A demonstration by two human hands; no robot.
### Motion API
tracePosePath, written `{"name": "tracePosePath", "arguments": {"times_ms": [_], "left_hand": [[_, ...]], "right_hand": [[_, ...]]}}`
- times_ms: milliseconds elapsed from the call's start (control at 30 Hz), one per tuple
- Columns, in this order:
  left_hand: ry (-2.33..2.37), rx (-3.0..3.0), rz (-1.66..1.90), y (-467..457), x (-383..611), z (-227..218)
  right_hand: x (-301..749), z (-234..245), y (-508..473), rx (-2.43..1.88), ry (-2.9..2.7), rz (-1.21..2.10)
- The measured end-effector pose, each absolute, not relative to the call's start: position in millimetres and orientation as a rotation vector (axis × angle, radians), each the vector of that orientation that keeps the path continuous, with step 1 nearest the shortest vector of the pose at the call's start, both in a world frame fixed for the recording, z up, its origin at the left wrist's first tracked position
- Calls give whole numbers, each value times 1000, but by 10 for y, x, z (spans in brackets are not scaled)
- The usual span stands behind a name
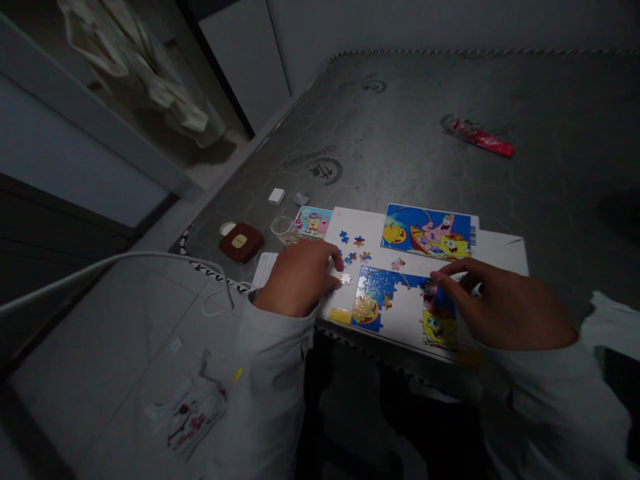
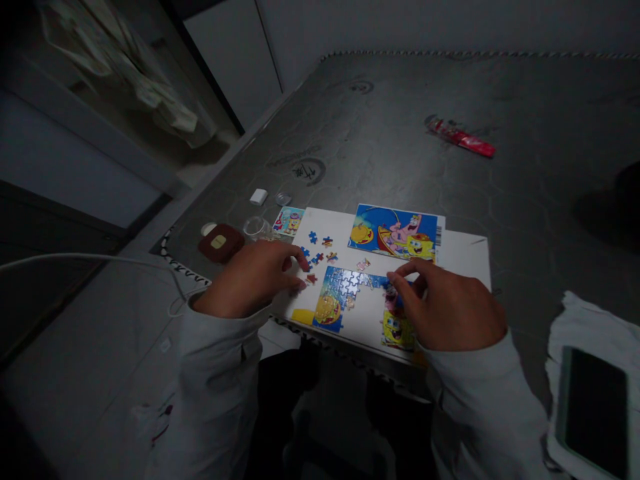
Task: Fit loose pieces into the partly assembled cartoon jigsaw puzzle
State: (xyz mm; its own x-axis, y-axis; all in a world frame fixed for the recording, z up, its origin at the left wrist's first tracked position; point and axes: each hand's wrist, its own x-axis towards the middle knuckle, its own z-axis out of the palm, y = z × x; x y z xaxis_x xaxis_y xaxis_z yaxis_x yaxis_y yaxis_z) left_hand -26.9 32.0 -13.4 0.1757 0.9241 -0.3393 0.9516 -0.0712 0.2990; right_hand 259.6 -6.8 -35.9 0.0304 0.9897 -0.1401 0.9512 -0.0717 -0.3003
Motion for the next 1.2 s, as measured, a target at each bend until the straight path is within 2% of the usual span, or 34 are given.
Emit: {"name": "tracePosePath", "arguments": {"times_ms": [133, 667, 867, 1000, 1200], "left_hand": [[1575, 2055, -94, 343, -226, -169], [1605, 2062, -83, 367, -221, -174], [1495, 2060, 93, 346, -131, -127], [1400, 2101, 89, 330, -65, -99], [1587, 2048, -17, 313, -179, -62]], "right_hand": [[2583, -356, -63, -2157, -2060, 499], [2610, -393, -80, -2179, -2039, 455], [2571, -400, -77, -2175, -2071, 483], [2503, -384, -96, -2138, -2118, 497], [2533, -382, -100, -2103, -2136, 492]]}}
